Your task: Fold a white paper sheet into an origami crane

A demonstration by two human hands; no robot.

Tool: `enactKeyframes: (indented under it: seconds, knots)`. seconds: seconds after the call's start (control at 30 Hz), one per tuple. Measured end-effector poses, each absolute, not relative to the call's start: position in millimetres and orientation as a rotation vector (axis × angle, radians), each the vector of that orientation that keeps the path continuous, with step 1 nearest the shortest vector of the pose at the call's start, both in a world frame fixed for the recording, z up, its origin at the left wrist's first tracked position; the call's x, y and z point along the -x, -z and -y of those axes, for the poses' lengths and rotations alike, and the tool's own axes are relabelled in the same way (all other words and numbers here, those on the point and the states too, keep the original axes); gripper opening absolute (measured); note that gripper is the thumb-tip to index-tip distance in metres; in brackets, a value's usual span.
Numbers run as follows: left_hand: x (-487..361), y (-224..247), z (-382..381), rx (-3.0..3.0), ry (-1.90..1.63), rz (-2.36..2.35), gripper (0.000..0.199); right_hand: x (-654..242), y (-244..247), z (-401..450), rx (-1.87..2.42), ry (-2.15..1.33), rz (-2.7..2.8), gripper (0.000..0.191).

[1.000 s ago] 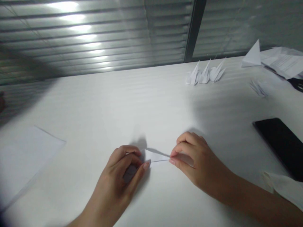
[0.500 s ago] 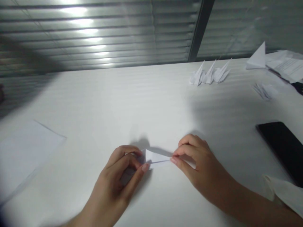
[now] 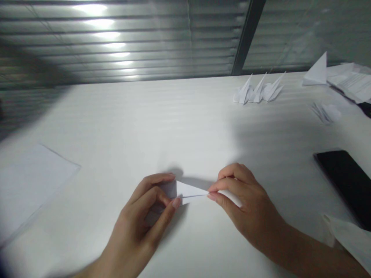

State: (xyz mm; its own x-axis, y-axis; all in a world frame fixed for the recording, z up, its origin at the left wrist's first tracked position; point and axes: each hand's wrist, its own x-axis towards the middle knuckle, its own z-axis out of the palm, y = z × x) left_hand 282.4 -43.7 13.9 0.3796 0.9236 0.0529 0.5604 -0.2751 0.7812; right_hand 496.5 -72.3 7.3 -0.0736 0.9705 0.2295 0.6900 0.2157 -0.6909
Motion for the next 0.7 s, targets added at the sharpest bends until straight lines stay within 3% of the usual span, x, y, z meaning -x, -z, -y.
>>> enactKeyframes:
  seconds: [0.7]
  knots:
    - [-284.0, -15.4, 41.1, -1.911, -0.66, -1.259, 0.017, -495.9, -6.6, 73.9, 1.554, -0.737, 1.735, 0.014]
